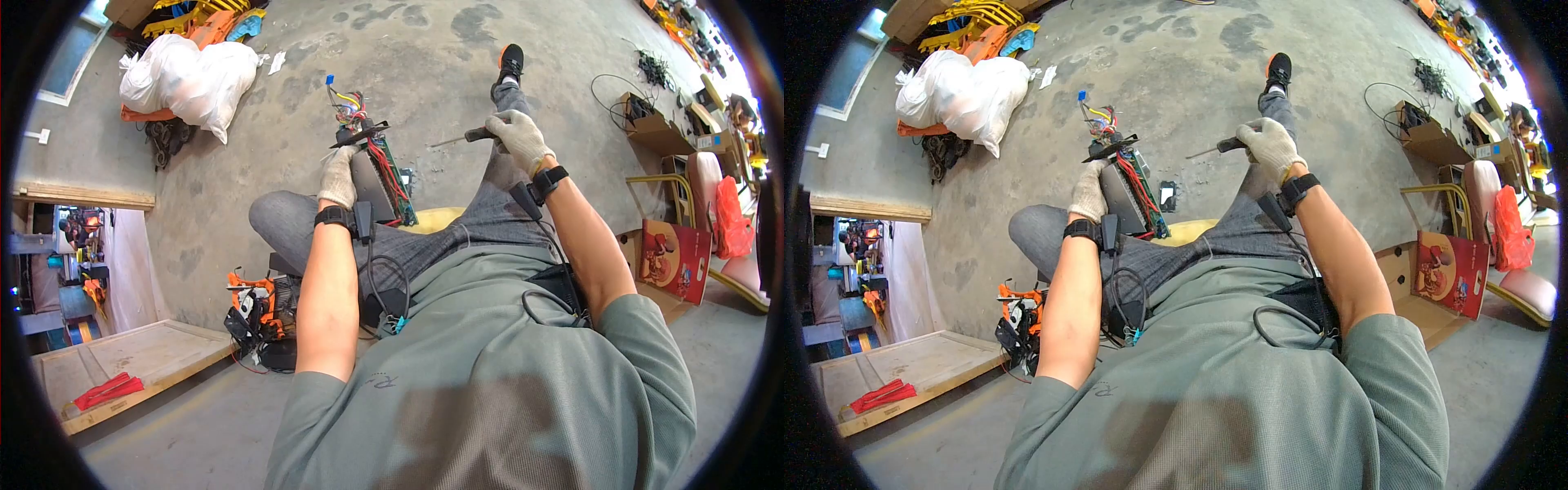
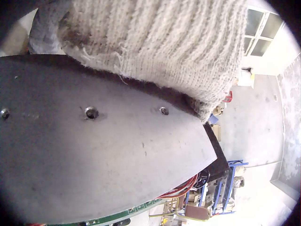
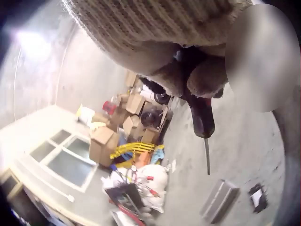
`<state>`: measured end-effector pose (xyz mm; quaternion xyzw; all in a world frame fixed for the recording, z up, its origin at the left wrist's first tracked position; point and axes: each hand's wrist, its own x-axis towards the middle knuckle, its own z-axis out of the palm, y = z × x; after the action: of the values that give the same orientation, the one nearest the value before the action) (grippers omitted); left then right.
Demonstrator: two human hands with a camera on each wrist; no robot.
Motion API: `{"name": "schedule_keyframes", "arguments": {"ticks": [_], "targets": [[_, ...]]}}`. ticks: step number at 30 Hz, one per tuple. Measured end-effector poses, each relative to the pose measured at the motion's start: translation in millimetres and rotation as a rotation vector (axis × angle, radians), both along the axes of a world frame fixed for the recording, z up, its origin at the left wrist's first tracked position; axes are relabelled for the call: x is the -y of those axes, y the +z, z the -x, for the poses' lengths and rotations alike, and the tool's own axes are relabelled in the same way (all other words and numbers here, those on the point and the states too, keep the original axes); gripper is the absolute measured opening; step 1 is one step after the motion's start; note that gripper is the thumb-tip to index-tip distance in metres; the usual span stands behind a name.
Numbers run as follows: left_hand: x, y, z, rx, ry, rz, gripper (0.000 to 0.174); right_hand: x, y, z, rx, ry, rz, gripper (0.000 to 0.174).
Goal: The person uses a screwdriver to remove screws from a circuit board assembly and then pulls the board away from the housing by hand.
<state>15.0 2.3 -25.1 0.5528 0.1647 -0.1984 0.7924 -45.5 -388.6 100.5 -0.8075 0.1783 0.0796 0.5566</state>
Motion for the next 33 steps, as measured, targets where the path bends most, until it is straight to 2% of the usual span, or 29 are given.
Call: {"name": "schedule_keyframes", "arguments": {"ticks": [5, 7, 11, 16, 20, 22, 26, 28, 33], "targets": [[6.1, 13.7, 2.5, -0.030, -0.034, 0.092, 0.044, 3.7, -3.1, 2.2, 0.069, -0.069, 0.010, 0.049], [7.6, 18.2, 4.1, -0.020, -0.037, 0.085, 0.045, 5.9, -2.2, 2.2, 0.025, -0.069, -0.141, 0.048], [-2.6, -5.9, -2.7, 0.032, -0.055, 0.045, 0.045, 4.0, 0.1, 4.0, 0.007, -0.051, -0.129, 0.047], [-0.5, -1.7, -3.5, -0.087, -0.009, 0.065, 0.042, -8.1, 18.8, 12.8, 0.025, 0.038, -0.415, 0.046], [3.3, 11.2, 2.1, -0.052, 0.027, -0.033, 0.037, -30.0, 27.5, 17.7, 0.096, 0.173, -0.437, 0.047], [-3.8, -3.5, -1.1, -0.004, 0.061, -0.084, 0.034, -40.8, 31.7, 19.6, 0.107, 0.201, -0.403, 0.048], [3.0, 17.1, 8.3, -0.038, 0.090, -0.101, 0.034, -61.0, 48.6, 25.3, 0.136, 0.246, -0.256, 0.049], [5.2, 24.8, 11.8, 0.002, 0.065, -0.021, 0.035, -67.1, 49.6, 27.5, 0.159, 0.259, -0.172, 0.048], [7.7, 27.5, 11.0, -0.034, 0.101, 0.007, 0.035, -80.4, 59.1, 37.9, 0.337, 0.277, 0.013, 0.042]]}}
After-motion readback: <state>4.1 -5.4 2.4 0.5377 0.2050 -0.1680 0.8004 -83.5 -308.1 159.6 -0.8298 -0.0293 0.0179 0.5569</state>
